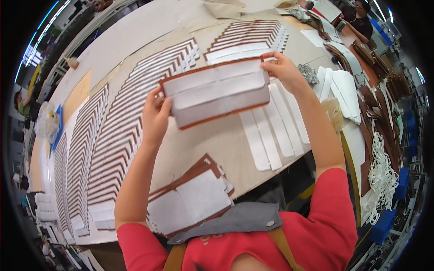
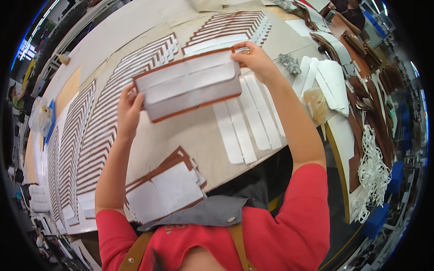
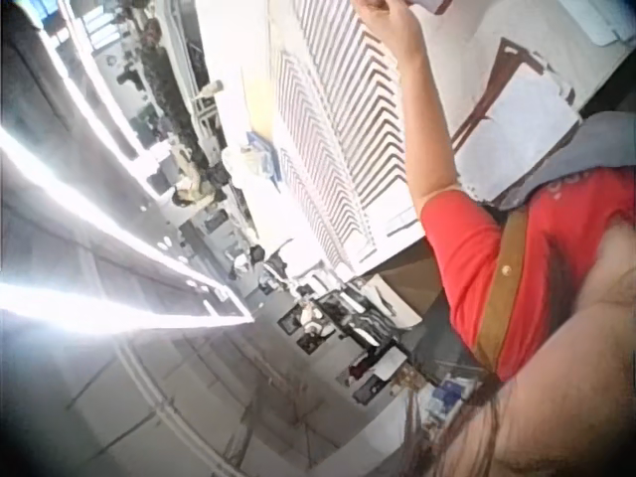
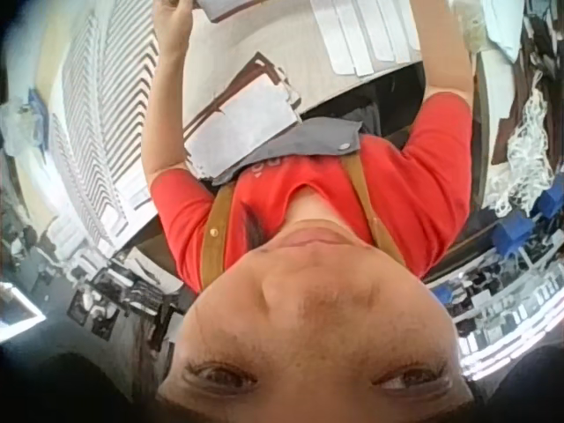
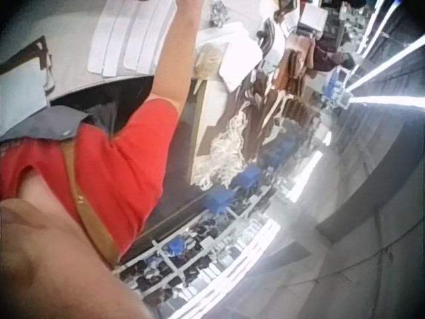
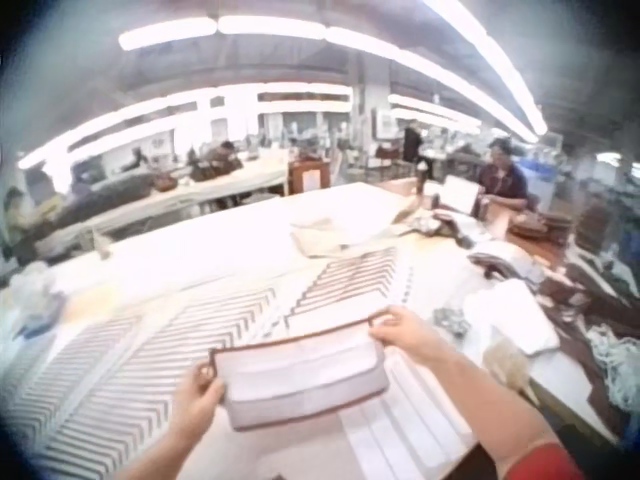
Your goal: The person applies glue to white paper strips and presses them onto brown paper frames. They repeat this process, stacking the completed units on the table. The person handles the paper parts and a glue bottle throughout the clip.
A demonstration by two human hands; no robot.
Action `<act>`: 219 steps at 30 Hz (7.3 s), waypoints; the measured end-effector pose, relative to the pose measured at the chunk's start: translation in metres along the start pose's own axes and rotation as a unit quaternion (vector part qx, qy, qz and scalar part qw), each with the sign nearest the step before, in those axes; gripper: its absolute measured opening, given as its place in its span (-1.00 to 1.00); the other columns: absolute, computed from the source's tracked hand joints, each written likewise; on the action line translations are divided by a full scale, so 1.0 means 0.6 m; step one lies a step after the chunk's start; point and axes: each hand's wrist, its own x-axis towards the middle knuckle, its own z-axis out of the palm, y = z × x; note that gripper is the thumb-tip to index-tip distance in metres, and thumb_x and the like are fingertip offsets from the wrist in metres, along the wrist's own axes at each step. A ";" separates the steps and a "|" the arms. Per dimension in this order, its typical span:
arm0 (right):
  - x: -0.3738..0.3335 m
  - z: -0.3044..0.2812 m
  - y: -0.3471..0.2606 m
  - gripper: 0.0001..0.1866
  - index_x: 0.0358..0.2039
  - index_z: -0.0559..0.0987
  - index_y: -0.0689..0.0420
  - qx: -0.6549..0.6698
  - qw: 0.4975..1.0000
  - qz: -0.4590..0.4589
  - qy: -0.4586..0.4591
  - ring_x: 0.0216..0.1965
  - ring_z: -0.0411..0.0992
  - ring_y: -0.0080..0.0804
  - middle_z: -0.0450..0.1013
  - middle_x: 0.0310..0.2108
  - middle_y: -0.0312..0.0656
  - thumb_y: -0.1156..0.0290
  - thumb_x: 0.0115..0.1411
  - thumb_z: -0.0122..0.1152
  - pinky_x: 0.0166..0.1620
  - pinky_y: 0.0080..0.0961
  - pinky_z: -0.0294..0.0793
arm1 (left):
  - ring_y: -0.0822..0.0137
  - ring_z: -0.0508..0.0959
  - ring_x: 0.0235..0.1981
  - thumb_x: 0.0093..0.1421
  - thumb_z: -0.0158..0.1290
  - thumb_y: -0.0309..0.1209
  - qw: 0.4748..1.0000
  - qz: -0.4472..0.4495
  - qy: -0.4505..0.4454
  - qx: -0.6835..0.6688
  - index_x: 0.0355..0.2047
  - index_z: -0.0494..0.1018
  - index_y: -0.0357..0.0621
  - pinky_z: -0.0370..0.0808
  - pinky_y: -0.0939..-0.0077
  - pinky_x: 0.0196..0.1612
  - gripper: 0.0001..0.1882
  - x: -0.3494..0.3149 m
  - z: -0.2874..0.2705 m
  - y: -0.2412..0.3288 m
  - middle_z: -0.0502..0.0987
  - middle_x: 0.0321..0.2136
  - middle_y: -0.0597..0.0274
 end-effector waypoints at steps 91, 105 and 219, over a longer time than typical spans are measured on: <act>-0.322 0.030 0.021 -0.80 -0.18 0.43 0.26 -0.144 0.965 -0.162 0.150 -0.44 0.36 -0.63 0.38 -0.38 -0.25 0.50 0.17 0.06 -0.39 -0.70 0.38 | 0.29 0.51 -0.49 0.03 -0.02 -0.56 0.924 0.196 -0.165 0.284 -0.33 0.34 -0.32 0.47 0.47 -0.42 -0.84 -0.192 0.177 0.055 0.44 -0.49 0.09; -0.291 0.242 0.044 -0.62 -0.03 0.20 0.25 0.156 0.982 -0.077 0.073 -0.50 0.36 -0.54 0.30 -0.41 -0.21 0.60 0.15 0.04 -0.40 -0.55 0.45 | 0.45 0.49 -0.42 0.14 -0.08 -0.63 0.994 -0.032 0.084 -0.061 -0.32 0.32 -0.31 0.46 0.58 -0.35 -0.91 -0.337 -0.087 0.106 0.43 -0.39 0.17; -0.287 0.432 0.083 -0.68 -0.28 0.46 0.11 -0.400 0.860 -0.230 -0.219 -0.22 0.30 -0.31 0.37 -0.33 -0.26 0.25 -0.01 0.27 -0.14 -0.37 0.18 | -0.04 0.23 0.14 0.01 0.06 -0.52 0.887 0.053 -0.037 0.457 -0.41 0.37 -0.22 0.19 0.01 0.14 -0.88 -0.446 -0.108 -0.003 0.34 0.01 0.05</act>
